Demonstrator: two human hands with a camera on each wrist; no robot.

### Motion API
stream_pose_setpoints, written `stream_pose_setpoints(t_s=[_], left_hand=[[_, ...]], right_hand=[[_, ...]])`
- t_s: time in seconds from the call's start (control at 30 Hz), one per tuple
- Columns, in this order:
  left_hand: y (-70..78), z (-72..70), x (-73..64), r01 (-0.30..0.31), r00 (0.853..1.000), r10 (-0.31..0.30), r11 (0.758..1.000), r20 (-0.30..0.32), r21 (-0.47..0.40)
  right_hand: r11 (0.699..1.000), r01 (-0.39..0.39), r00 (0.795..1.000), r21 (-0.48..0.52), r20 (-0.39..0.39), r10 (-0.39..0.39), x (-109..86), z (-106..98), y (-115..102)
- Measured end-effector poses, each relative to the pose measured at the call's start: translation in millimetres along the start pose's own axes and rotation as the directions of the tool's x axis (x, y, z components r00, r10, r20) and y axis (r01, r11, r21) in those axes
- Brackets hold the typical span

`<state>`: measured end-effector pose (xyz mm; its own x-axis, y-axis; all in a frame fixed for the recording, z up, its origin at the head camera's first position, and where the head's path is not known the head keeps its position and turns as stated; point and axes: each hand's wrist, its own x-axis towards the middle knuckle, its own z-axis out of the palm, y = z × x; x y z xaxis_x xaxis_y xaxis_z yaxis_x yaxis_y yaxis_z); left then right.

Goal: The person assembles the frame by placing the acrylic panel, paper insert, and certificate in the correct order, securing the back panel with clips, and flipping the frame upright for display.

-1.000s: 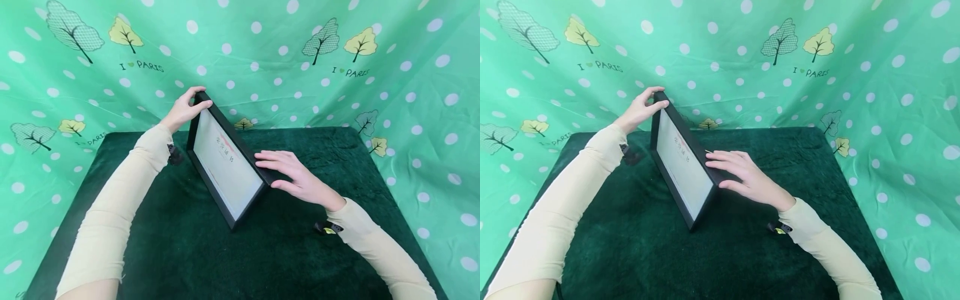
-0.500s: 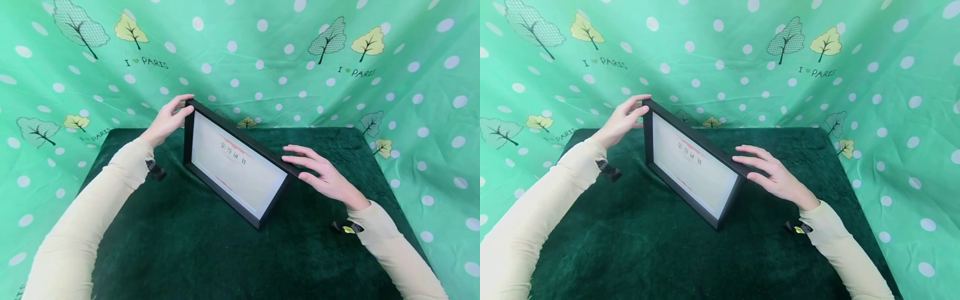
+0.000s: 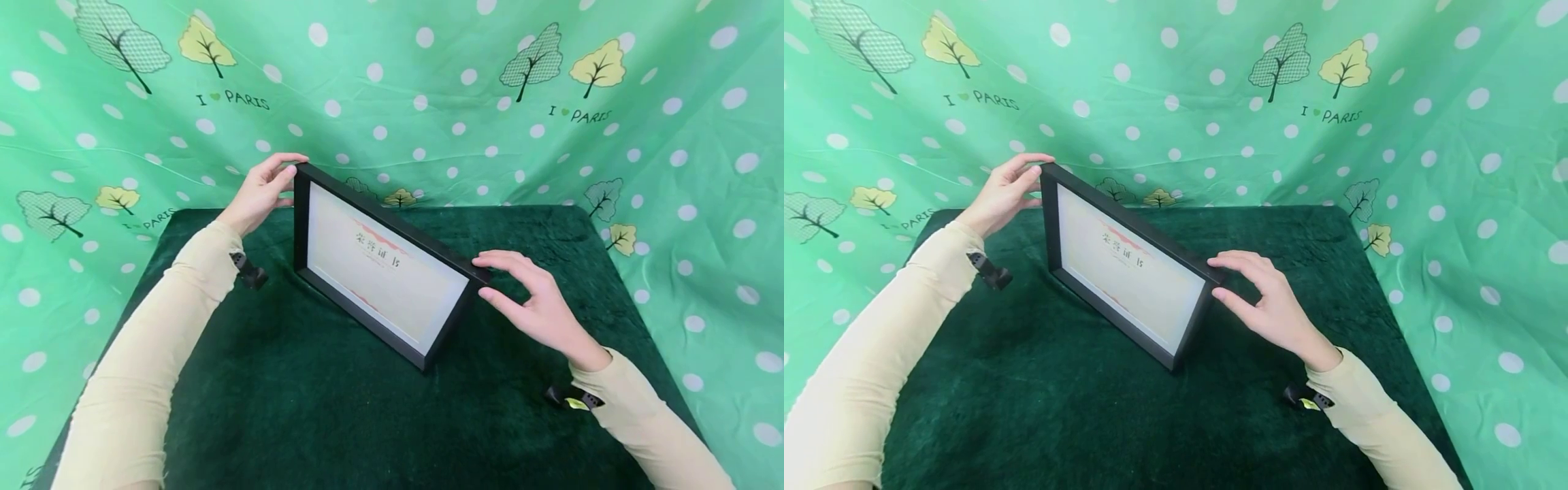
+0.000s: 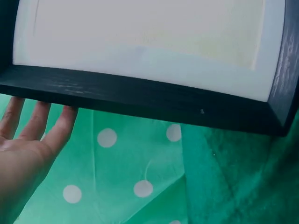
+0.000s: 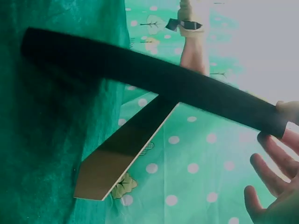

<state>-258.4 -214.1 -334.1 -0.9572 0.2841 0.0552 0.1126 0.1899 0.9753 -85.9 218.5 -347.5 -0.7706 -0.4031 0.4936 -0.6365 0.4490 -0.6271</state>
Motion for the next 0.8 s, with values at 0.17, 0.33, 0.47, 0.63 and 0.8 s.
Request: stream_pose_setpoints(t_s=[0.17, 0.33, 0.47, 0.63, 0.8], left_hand=[[-0.2, -8.0, -9.6, -0.029, 0.999, 0.029, 0.999, 0.013, -0.032], [0.6, -15.6, -25.8, -0.034, 0.997, 0.040, 0.996, 0.062, -0.083], [2.3, -20.5, -39.9, -0.036, 0.991, 0.046, 0.996, 0.123, -0.083], [4.9, -23.1, -56.4, -0.069, 0.969, 0.087, 0.994, 0.229, -0.082], [8.5, -17.8, -69.8, -0.077, 0.946, 0.115, 0.988, 0.304, -0.135]], right_hand=[[0.992, 0.016, 0.999, 0.128, -0.031, -0.012, 5.9, -5, 4], [0.981, 0.027, 0.999, 0.194, -0.041, -0.020, 17.4, -18, 12], [0.983, 0.017, 0.999, 0.181, 0.041, -0.025, 26.8, -31, 32], [0.993, 0.016, 0.995, 0.117, 0.098, -0.028, 38.3, -47, 56], [0.992, -0.040, 0.993, 0.120, 0.112, 0.027, 49.0, -56, 62]])
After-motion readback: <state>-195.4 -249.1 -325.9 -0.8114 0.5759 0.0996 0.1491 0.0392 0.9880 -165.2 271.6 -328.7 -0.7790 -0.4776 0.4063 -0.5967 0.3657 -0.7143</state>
